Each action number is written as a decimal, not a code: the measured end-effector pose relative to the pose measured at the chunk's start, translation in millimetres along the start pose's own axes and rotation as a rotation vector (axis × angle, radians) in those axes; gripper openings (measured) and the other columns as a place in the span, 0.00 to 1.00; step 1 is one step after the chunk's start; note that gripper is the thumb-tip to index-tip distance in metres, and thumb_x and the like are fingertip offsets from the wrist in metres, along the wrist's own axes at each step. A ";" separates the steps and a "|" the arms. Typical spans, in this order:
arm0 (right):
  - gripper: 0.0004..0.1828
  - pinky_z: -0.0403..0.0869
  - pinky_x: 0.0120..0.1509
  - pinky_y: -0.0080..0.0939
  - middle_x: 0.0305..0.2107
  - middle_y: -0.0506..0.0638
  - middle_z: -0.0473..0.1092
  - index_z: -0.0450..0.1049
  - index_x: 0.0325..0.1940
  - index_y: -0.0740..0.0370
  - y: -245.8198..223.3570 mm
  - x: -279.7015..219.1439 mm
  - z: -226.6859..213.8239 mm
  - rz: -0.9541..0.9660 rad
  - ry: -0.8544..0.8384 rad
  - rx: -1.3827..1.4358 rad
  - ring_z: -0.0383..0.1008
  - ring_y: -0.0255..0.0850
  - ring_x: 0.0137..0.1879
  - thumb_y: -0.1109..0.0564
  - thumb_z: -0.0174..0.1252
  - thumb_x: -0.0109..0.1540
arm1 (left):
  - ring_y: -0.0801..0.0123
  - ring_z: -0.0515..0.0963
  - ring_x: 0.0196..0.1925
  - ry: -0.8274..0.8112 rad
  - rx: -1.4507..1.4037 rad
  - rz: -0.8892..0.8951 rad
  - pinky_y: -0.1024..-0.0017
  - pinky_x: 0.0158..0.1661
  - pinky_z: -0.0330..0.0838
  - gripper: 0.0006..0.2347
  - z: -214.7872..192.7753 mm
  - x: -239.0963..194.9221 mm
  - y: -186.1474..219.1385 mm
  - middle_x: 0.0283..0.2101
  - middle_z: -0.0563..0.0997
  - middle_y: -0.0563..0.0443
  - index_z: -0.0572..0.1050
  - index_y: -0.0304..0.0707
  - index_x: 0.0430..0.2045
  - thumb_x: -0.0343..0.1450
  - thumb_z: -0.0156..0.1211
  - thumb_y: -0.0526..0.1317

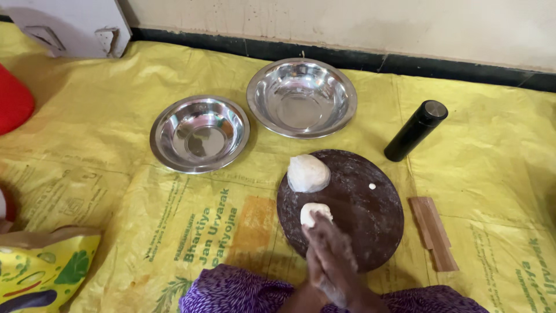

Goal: The person sits on the floor and kneads a large lump of white dough on a wooden board. They repeatedly pinch off small pieces, roll them into balls between their palms, and place them on the board. Two metal bowls and a rolling pin are visible nearby.

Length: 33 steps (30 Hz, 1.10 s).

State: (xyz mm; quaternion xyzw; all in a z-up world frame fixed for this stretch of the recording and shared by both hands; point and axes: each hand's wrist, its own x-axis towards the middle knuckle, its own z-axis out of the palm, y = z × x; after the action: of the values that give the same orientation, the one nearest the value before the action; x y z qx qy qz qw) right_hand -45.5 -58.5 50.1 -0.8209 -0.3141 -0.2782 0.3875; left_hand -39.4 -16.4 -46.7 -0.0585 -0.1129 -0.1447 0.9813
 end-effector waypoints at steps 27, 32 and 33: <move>0.32 0.62 0.70 0.49 0.64 0.57 0.62 0.60 0.69 0.56 -2.7 -6.7 2.3 -0.091 0.080 0.101 0.64 0.48 0.66 0.34 0.34 0.71 | 0.61 0.75 0.63 -0.030 0.029 -0.055 0.64 0.62 0.71 0.28 -23.6 -15.8 0.6 0.60 0.74 0.42 0.64 0.35 0.64 0.77 0.34 0.58; 0.42 0.61 0.75 0.54 0.64 0.61 0.64 0.57 0.73 0.60 -25.0 0.0 -21.5 -0.080 0.010 0.286 0.64 0.53 0.70 0.26 0.34 0.69 | 0.61 0.75 0.63 -0.016 -0.191 0.051 0.63 0.62 0.71 0.29 -24.9 -16.8 -15.1 0.59 0.74 0.41 0.64 0.34 0.62 0.77 0.33 0.59; 0.44 0.61 0.76 0.55 0.65 0.62 0.64 0.56 0.74 0.61 -27.7 3.1 -23.2 0.004 0.028 0.448 0.64 0.54 0.71 0.24 0.34 0.69 | 0.60 0.75 0.63 0.015 -0.157 0.046 0.62 0.62 0.71 0.29 -16.0 -15.6 -15.3 0.59 0.74 0.40 0.64 0.33 0.61 0.77 0.33 0.59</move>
State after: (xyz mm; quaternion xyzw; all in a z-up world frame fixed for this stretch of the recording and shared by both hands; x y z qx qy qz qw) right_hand -68.7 -62.4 77.6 -0.7109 -0.3609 -0.2123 0.5650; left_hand -55.2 -29.1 -64.6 -0.1368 -0.0925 -0.1311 0.9775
